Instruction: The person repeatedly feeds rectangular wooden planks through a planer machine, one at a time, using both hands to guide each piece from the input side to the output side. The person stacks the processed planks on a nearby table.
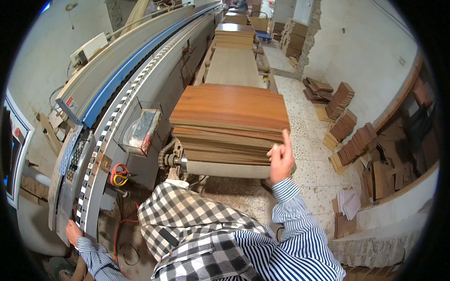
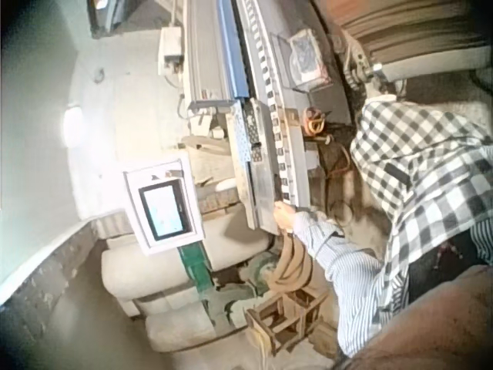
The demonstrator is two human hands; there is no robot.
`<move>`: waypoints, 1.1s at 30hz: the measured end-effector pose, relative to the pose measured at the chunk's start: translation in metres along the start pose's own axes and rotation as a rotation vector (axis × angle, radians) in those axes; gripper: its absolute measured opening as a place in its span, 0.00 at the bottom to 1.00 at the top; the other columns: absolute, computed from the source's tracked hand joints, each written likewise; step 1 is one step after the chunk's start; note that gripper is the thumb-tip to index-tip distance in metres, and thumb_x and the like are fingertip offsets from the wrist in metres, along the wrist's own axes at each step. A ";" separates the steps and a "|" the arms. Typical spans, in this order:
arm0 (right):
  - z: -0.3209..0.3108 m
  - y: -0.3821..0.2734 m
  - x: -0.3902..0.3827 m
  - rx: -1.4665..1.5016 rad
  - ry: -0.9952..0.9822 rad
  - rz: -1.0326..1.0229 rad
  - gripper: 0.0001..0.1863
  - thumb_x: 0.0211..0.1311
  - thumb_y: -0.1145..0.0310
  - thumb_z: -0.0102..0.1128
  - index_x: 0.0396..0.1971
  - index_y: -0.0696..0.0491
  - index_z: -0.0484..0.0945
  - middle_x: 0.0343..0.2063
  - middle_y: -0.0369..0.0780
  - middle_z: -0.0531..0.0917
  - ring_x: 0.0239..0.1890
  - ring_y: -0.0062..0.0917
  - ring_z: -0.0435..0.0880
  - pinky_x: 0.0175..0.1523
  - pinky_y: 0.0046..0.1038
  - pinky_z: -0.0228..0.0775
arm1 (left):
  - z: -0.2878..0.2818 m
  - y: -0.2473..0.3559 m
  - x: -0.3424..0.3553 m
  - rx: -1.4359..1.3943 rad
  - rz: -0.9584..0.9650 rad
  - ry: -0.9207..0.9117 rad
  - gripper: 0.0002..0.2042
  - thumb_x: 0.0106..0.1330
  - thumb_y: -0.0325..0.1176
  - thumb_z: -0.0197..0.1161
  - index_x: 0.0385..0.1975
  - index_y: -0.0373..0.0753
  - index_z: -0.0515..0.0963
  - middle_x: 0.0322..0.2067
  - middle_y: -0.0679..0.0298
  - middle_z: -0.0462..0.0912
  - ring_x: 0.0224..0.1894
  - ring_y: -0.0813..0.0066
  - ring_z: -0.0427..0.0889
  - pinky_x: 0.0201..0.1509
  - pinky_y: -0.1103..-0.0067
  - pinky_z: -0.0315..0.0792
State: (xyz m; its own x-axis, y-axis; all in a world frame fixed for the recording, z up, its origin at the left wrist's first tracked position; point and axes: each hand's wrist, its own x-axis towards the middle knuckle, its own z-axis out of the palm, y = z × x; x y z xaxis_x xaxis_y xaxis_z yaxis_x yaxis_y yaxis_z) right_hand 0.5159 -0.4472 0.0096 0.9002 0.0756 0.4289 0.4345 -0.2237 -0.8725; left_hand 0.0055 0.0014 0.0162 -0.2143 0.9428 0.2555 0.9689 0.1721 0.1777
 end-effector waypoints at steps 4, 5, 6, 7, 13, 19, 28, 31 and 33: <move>-0.028 0.019 0.034 0.141 -0.093 0.217 0.30 0.60 0.74 0.47 0.61 0.60 0.51 0.18 0.37 0.78 0.17 0.14 0.70 0.25 0.17 0.66 | 0.011 -0.007 0.003 -0.040 0.080 0.030 0.25 0.64 0.47 0.38 0.33 0.32 0.78 0.33 0.44 0.77 0.36 0.44 0.75 0.42 0.59 0.67; -0.027 0.025 0.037 0.150 -0.095 0.212 0.30 0.60 0.74 0.47 0.61 0.60 0.51 0.18 0.37 0.78 0.17 0.14 0.70 0.25 0.17 0.66 | 0.015 -0.010 0.006 -0.058 0.087 0.029 0.24 0.63 0.47 0.38 0.33 0.32 0.78 0.33 0.44 0.77 0.36 0.44 0.75 0.42 0.59 0.67; -0.026 0.028 0.040 0.160 -0.098 0.205 0.30 0.60 0.74 0.47 0.61 0.60 0.51 0.18 0.37 0.78 0.17 0.14 0.71 0.24 0.17 0.66 | 0.019 -0.013 0.010 -0.076 0.092 0.029 0.24 0.63 0.47 0.39 0.33 0.32 0.78 0.33 0.44 0.77 0.36 0.44 0.75 0.42 0.59 0.67; -0.024 0.029 0.039 0.135 -0.073 0.182 0.28 0.59 0.74 0.49 0.60 0.59 0.56 0.17 0.37 0.78 0.17 0.14 0.72 0.25 0.17 0.67 | 0.015 -0.011 0.005 -0.070 0.077 0.027 0.24 0.63 0.47 0.39 0.33 0.32 0.78 0.34 0.44 0.77 0.37 0.44 0.75 0.42 0.59 0.67; -0.020 0.020 -0.009 0.135 -0.053 -0.014 0.13 0.62 0.69 0.49 0.44 0.59 0.73 0.16 0.37 0.77 0.18 0.15 0.74 0.25 0.18 0.68 | 0.012 -0.008 0.000 -0.034 0.023 0.067 0.24 0.63 0.47 0.39 0.33 0.33 0.78 0.33 0.45 0.78 0.36 0.44 0.75 0.42 0.58 0.67; 0.005 -0.017 0.005 0.752 -0.416 0.797 0.27 0.56 0.45 0.53 0.35 0.58 0.73 0.26 0.43 0.82 0.22 0.22 0.78 0.28 0.21 0.71 | 0.012 -0.010 0.004 -0.019 0.074 0.104 0.24 0.63 0.46 0.38 0.30 0.32 0.78 0.31 0.45 0.78 0.35 0.44 0.76 0.40 0.57 0.68; 0.033 0.000 0.006 0.902 -0.589 0.667 0.19 0.53 0.66 0.53 0.40 0.66 0.72 0.29 0.47 0.81 0.27 0.27 0.81 0.34 0.24 0.75 | 0.015 0.000 -0.005 -0.030 0.010 0.132 0.23 0.61 0.44 0.40 0.25 0.33 0.80 0.27 0.47 0.79 0.32 0.48 0.79 0.40 0.60 0.71; 0.045 -0.011 -0.024 0.865 -0.616 0.475 0.20 0.50 0.70 0.52 0.42 0.65 0.70 0.32 0.49 0.80 0.27 0.31 0.81 0.31 0.26 0.76 | 0.015 0.001 -0.005 -0.051 -0.078 0.161 0.23 0.61 0.44 0.41 0.24 0.34 0.81 0.26 0.48 0.80 0.31 0.50 0.80 0.39 0.62 0.72; 0.064 -0.020 -0.039 0.928 -0.703 0.495 0.20 0.49 0.71 0.52 0.42 0.66 0.70 0.32 0.49 0.80 0.27 0.33 0.81 0.30 0.27 0.77 | 0.009 -0.002 -0.009 -0.045 -0.082 0.175 0.22 0.61 0.45 0.43 0.23 0.34 0.81 0.26 0.47 0.79 0.30 0.50 0.80 0.39 0.63 0.72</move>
State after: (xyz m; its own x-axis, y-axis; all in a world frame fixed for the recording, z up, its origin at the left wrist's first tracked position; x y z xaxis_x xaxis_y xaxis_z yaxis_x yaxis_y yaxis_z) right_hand 0.4740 -0.3838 -0.0047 0.6702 0.7410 0.0425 -0.3510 0.3669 -0.8615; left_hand 0.0068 -0.0046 0.0049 -0.3147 0.8614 0.3987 0.9415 0.2301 0.2460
